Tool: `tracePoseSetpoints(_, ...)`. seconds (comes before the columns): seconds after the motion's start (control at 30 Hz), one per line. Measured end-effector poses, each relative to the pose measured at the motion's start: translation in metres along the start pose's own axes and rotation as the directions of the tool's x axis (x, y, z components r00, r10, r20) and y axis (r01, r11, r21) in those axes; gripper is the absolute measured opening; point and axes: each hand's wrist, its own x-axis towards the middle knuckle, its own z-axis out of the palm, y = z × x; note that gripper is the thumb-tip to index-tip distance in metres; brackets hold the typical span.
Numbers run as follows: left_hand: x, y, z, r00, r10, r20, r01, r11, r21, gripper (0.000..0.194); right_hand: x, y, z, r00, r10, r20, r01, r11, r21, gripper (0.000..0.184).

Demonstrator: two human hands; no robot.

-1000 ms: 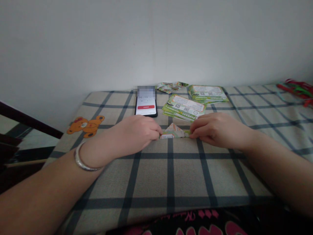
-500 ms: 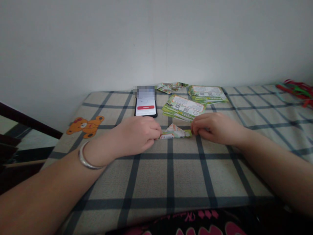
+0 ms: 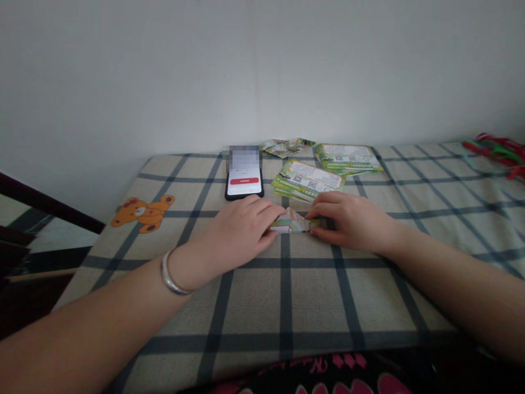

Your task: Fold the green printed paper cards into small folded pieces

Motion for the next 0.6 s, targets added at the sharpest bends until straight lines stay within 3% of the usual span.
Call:
tracePoseSetpoints(0.17, 0.0003, 0.0004, 0.0048, 0.999, 0.000, -0.034, -0.002, 0.998, -0.055, 0.046, 0.0017, -0.0007, 0.0033, 1.000, -0.026, -0.018, 0.026, 0.999, 0.032, 0.018)
tracePoseSetpoints(0.37, -0.0002, -0.0002, 0.0086, 0.998, -0.001, -0.068, -0.006, 0.994, -0.106, 0.052, 0.0032, -0.0044, 0.0051, 0.994, -0.106, -0.039, 0.109, 0.990, 0.093, 0.011)
tracePoseSetpoints(0.6, 0.0003, -0.0012, 0.0101, 0.993, 0.041, -0.113, -0.054, 0.993, -0.108, 0.052, 0.0031, -0.0076, 0.0062, 0.980, -0.183, -0.074, 0.184, 0.983, 0.006, 0.011)
